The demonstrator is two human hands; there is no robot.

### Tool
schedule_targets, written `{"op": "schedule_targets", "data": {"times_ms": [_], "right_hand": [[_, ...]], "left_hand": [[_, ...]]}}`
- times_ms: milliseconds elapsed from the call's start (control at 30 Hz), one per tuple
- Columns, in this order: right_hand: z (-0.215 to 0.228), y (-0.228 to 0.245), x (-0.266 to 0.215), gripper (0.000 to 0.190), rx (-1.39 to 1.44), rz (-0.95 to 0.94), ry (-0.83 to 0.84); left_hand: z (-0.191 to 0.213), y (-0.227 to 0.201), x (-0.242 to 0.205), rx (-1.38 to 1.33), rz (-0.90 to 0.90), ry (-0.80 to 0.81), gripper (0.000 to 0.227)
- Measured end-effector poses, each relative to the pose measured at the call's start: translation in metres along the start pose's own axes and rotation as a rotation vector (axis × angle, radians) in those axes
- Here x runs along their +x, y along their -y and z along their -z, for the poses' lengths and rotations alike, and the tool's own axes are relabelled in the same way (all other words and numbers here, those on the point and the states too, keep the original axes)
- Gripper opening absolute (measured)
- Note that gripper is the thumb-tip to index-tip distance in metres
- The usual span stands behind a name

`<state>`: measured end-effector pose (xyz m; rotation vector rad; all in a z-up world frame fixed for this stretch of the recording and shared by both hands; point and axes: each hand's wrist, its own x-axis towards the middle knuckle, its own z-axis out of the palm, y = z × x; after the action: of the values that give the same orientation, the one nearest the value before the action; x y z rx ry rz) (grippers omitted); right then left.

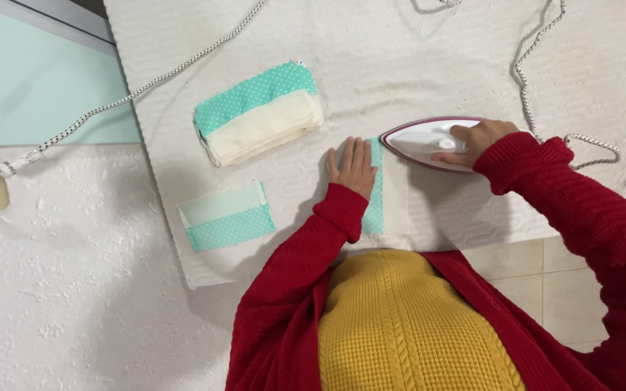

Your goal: Ironing and pressing small fabric strips on a flat surface.

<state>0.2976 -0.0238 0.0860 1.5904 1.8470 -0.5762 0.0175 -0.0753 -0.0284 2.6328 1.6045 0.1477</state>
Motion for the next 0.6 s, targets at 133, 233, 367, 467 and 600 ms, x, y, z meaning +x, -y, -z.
{"op": "schedule_targets", "data": {"times_ms": [133,233,367,467,600], "right_hand": [[0.003,0.004,0.004,0.081,0.008,0.017,-0.013],[0.005,0.009,0.013,0.082,0.003,0.038,-0.019],[0.004,0.017,0.024,0.084,-0.017,0.065,-0.027],[0.007,0.022,0.029,0.084,-0.013,0.081,-0.009],[0.009,0.026,0.036,0.085,-0.007,0.104,-0.009]], "left_hand": [[0.002,0.005,-0.004,0.000,0.018,-0.017,0.064],[0.010,0.012,-0.003,-0.036,0.052,-0.002,0.067],[0.019,0.021,-0.007,0.003,0.074,0.014,0.068],[0.023,0.027,-0.007,-0.038,0.098,-0.015,0.067],[0.006,0.038,-0.008,-0.271,0.163,-0.125,0.059]]}}
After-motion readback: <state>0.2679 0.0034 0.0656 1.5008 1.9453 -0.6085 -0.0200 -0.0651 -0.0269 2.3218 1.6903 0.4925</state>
